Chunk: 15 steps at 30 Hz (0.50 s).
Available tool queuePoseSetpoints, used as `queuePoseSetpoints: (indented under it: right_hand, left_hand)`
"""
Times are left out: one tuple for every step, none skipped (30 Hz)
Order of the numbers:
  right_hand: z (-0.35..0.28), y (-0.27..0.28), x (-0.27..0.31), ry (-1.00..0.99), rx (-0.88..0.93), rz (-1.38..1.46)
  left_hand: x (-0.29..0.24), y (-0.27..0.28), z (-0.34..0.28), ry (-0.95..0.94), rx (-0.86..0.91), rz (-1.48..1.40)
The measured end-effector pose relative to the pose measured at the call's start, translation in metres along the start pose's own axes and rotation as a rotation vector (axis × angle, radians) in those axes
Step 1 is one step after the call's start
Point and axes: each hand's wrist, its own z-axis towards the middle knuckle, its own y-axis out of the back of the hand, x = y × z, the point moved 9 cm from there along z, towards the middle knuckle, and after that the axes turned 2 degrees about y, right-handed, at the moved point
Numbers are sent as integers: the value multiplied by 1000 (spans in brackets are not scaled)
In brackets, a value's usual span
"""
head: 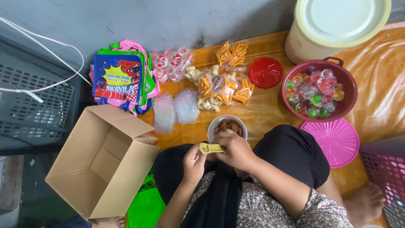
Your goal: Packing small brown cookies from a bowl into individual plastic bags using a spoon.
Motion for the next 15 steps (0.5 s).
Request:
queuePoseSetpoints:
  right_hand:
    - [-1, -4, -4, 2, 1, -1]
    - [-2, -8, -6, 14, 1, -9]
    - [-3, -12, -9, 27, 1, -16]
    - [-3, -16, -15, 27, 3, -16]
    - [-3, -19, -18, 59, -3, -43]
    - [-4, -23, -21, 87, -11, -68]
    - [-5, -24, -22, 83, -10, -65]
    - [-4, -24, -22, 93, -14, -83]
    - [-4, -24, -22, 103, -18, -100]
    - [-3, -19, -22, 105, -16, -99]
    - [-2, -17, -20, 111, 19, -92]
    - [-1, -15, -19, 116, 53, -86]
    - [0, -12, -19, 117, 54, -86]
    - [0, -12, -20, 95, 92, -93]
    - [0, -13, -22, 72, 129, -99]
  left_hand:
    - [-7, -1, 1, -1, -2, -1]
    - [-15, -5, 2, -25, 17, 50]
    - [-23, -9, 3, -48, 36, 101]
    - [-21, -8, 4, -47, 34, 101]
    - [-19, -7, 5, -61, 41, 131]
    - [-18, -6, 5, -73, 52, 162]
    - [-20, -6, 6, -68, 54, 163]
    - [-21, -6, 8, -54, 54, 141]
    - [-23, -6, 10, -40, 54, 119]
    - [-10, 0, 11, -40, 52, 120]
    - [7, 6, 12, -5, 65, 83]
    - [23, 10, 13, 30, 79, 45]
    - [25, 12, 13, 30, 78, 45]
    - [30, 14, 14, 63, 63, -2]
    - [35, 16, 14, 96, 48, -49]
